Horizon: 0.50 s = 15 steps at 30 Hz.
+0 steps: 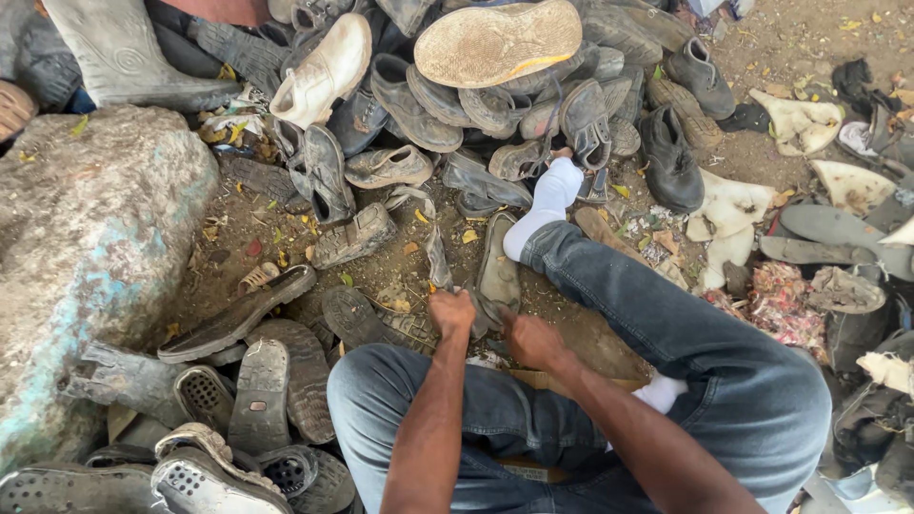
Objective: The person sits on the ground surrounded by discarded shoes and uses a knife to scrape and clean the sole of a single shoe. The person repeatedly scrapes the sole and occasionally turns the shoe to access different areas.
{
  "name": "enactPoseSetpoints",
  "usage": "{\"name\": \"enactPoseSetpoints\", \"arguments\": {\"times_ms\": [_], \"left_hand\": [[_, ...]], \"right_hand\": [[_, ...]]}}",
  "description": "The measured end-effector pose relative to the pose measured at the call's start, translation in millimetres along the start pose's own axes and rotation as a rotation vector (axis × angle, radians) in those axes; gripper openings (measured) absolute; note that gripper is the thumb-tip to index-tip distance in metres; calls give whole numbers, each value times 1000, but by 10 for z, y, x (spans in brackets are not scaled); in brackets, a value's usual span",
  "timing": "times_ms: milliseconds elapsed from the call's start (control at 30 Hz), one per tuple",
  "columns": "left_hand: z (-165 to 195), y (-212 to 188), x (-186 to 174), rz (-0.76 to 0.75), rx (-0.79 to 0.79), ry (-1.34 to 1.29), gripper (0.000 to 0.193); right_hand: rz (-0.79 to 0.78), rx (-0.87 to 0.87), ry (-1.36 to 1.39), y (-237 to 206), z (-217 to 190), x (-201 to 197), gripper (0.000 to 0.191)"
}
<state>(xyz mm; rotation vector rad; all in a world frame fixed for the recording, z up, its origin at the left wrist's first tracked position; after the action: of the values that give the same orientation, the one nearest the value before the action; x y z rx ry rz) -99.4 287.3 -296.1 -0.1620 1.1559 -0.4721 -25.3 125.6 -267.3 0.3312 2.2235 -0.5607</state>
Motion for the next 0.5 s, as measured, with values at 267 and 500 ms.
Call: {"name": "enactPoseSetpoints", "arguments": {"times_ms": [267, 500], "left_hand": [[-244, -195, -36, 84, -96, -350, 42], [-378, -245, 62, 170, -103, -621, 40]], "right_hand": [[13, -20, 79, 28, -202, -153, 43], [-163, 29, -173, -551, -199, -197, 42]]}}
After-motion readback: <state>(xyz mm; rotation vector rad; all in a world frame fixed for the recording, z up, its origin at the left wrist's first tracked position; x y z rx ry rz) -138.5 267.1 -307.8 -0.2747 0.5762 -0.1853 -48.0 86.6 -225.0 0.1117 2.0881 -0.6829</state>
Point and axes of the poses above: each hand's wrist, its own y-axis towards the middle knuckle, its own x-axis out of the palm, z = x × y, the point moved 3 cm from there along y, towards the middle knuckle, and after that the axes turned 2 degrees about y, right-handed, at the moved point
